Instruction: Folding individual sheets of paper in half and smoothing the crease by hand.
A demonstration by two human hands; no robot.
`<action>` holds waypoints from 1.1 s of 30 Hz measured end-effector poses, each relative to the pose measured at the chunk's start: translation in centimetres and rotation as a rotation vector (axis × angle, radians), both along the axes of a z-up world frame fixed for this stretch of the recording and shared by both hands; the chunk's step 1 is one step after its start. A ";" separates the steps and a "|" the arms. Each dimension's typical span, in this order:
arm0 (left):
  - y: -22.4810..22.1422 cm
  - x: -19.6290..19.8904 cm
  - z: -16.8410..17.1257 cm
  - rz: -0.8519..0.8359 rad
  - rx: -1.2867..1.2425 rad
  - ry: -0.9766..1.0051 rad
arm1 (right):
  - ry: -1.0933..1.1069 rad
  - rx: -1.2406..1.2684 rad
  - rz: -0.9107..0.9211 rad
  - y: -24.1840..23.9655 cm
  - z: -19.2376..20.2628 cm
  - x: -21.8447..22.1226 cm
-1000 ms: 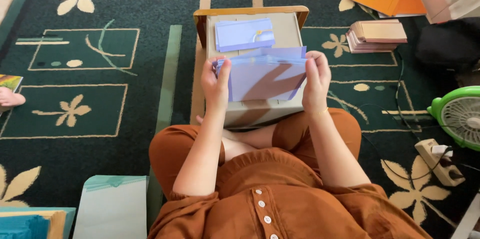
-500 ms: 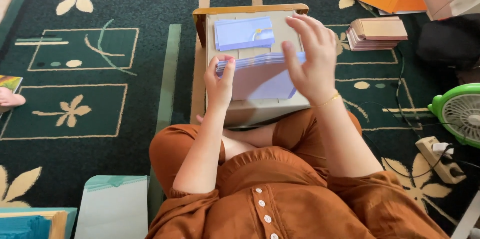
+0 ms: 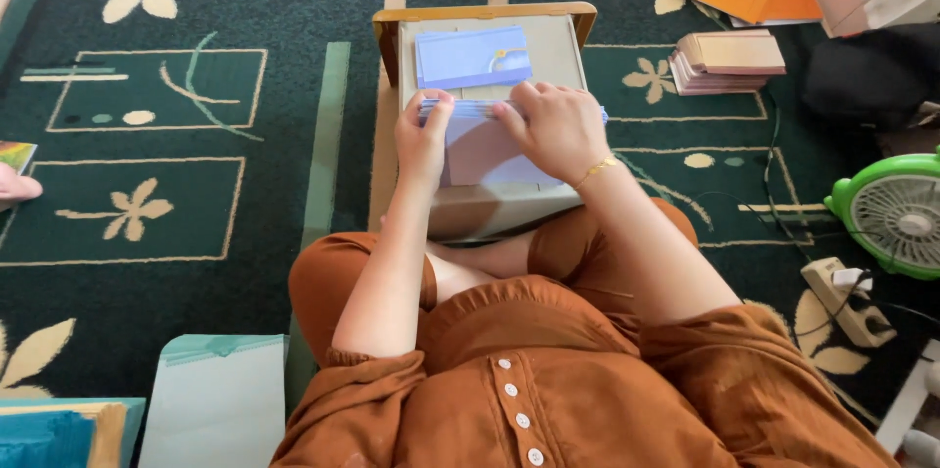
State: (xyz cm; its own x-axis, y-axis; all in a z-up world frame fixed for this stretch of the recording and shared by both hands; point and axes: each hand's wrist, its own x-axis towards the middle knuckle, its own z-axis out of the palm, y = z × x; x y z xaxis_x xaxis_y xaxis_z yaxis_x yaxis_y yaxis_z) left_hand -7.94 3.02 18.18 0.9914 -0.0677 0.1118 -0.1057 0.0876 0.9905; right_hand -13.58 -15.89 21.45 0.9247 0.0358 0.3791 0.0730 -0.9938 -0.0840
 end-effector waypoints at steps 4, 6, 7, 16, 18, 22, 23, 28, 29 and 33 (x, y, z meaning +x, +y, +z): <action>0.1 1.6 -1.6 0.014 0.031 0.015 | 0.024 0.125 0.007 -1.7 3.6 -3.4; -0.1 1.0 -0.7 -0.011 0.033 0.028 | 0.057 0.455 0.029 -4.2 2.7 -4.3; 0.0 1.3 -1.7 -0.010 0.030 0.025 | 0.054 0.452 0.030 -4.8 1.0 -4.1; -0.2 1.6 -15.1 -0.044 -0.063 -0.345 | -0.193 1.431 0.205 -3.6 -12.6 -3.0; -0.1 1.9 -16.6 -0.013 0.033 -0.385 | -0.285 1.504 0.095 -3.1 -15.4 -2.3; -0.1 3.1 -18.3 -0.040 0.103 -0.350 | -0.292 1.388 0.070 -4.4 -19.4 -1.5; -0.2 3.4 -18.4 -0.033 0.155 -0.336 | -0.292 1.342 0.047 -4.1 -18.6 -1.6; -0.1 2.9 -13.9 -0.060 0.343 -0.226 | -0.264 1.259 -0.025 -4.2 -16.4 -1.8; 0.1 3.2 -13.6 -0.077 0.430 -0.101 | -0.198 1.208 -0.085 -4.5 -16.3 -1.6; 1.5 1.8 -8.4 -0.144 0.637 0.375 | 0.193 1.215 -0.350 -4.1 -15.1 -1.5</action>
State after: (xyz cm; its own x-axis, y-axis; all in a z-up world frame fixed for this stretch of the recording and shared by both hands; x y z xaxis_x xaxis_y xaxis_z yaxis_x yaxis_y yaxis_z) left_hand -6.13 4.56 9.82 0.9318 -0.1378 -0.3359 0.2181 -0.5272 0.8213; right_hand -15.04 -19.95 6.35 0.8577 -0.4935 -0.1441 -0.2907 -0.2343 -0.9277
